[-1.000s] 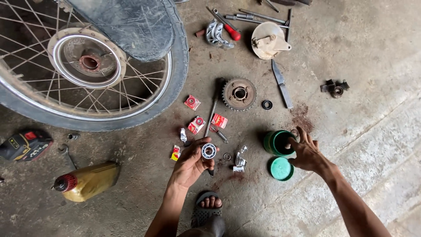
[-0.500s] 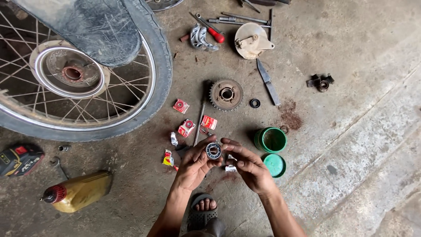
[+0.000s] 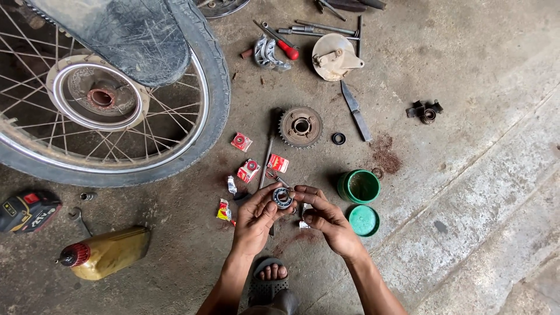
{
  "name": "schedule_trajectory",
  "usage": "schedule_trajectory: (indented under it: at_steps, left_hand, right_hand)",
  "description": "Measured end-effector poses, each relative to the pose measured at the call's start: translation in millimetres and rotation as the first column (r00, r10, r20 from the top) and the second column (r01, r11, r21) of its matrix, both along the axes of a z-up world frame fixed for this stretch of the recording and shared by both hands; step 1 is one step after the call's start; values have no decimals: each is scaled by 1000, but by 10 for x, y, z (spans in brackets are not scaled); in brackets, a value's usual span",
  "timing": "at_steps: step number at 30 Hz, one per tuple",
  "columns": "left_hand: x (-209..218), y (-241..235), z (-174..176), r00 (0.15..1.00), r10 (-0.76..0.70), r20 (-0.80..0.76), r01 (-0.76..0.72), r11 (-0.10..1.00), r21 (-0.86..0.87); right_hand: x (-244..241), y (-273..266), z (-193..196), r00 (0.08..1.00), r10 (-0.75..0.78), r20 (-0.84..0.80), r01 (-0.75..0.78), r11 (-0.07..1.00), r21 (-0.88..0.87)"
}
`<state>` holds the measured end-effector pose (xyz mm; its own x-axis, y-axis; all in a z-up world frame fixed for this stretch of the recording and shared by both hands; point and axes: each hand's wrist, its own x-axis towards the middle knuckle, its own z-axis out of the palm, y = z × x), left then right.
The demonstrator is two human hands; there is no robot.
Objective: The person sits on the floor and assembles small mechanical components, including bearings and springs, using their hands. They unwrap parts from packaging, place them into a cylindrical housing, and manipulate them to fit together.
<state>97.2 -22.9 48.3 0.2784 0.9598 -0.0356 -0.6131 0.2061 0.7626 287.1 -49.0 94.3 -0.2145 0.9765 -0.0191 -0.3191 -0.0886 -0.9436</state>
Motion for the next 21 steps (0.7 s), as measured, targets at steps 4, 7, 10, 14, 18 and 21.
schedule_trajectory:
  at_steps: [4, 7, 10, 14, 18, 21]
  left_hand:
    - [-15, -6, -116, 990, 111, -91, -106, 992, 62]
    - [-37, -13, -172, 973, 195, -124, -184, 979, 91]
    - [-46, -46, -105, 939, 270, -212, -255, 962, 96]
    - [-46, -53, -101, 929, 306, -206, -286, 951, 121]
    - [-39, -66, -108, 916, 343, -211, -316, 937, 149]
    - [-18, -83, -114, 896, 376, -236, -346, 925, 157]
  right_hand:
    - [-7, 11, 28, 992, 40, 117, -43, 999, 26]
    - [-44, 19, 132, 975, 34, 218, -55, 995, 89]
    - [-55, 34, 168, 948, 95, 303, -105, 994, 16]
    - [-97, 33, 224, 909, 78, 409, -110, 992, 55]
    - [-124, 10, 226, 825, 10, 565, -116, 981, 152]
    - [-146, -3, 198, 736, -96, 670, -136, 948, 286]
